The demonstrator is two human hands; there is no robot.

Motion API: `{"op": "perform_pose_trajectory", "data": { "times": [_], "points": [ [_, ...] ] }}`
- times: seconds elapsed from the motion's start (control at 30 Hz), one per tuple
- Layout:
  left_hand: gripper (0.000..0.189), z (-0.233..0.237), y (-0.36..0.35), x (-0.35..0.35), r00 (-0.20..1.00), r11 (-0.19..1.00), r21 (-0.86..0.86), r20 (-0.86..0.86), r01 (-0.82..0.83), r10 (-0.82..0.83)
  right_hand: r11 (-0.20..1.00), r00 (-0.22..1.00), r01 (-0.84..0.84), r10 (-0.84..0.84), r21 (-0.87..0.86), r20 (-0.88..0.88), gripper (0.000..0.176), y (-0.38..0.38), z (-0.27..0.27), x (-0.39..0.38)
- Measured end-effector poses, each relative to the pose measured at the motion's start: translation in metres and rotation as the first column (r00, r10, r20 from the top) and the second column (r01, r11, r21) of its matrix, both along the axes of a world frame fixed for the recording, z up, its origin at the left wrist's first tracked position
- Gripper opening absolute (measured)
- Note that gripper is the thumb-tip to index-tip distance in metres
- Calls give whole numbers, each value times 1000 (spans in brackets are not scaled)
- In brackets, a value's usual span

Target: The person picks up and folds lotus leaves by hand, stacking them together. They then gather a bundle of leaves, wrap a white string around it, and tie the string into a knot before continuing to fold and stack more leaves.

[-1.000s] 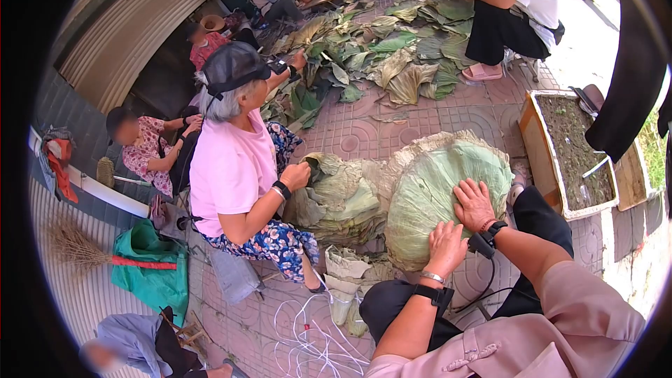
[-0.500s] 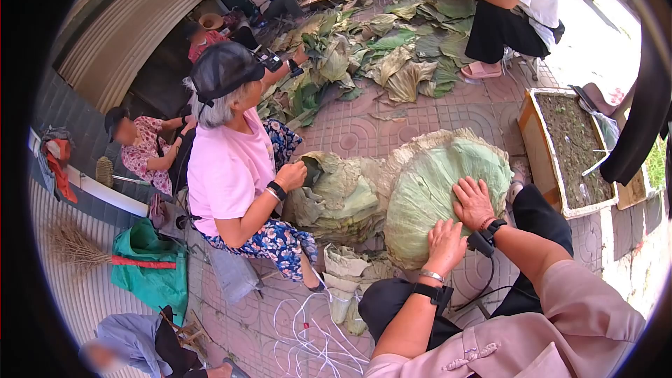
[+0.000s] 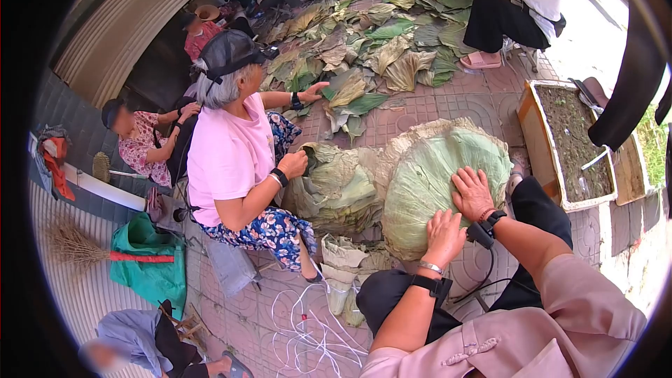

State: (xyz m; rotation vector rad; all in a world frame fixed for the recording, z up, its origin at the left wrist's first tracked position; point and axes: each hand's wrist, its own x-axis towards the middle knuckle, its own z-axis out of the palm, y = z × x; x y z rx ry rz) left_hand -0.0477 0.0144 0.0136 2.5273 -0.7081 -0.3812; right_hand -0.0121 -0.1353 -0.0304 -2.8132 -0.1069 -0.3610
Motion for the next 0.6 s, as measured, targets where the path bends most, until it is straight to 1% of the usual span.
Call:
{"op": "perform_pose_trajectory", "data": {
  "times": [0.1,0.3,0.6],
  "points": [
    [45,-3,2,-2,1000,1000,-25,-17,-5,5,1000,1000,3,-3,0,9,44,2,-1,-1],
    [45,0,3,-4,999,1000,-9,-40,-13,13,1000,999,2,-2,6,33,43,4,0,-2],
    [46,-5,5,-6,1000,1000,-1,-24,-5,5,1000,999,1,-1,9,43,43,6,-4,-5]
  ]
}}
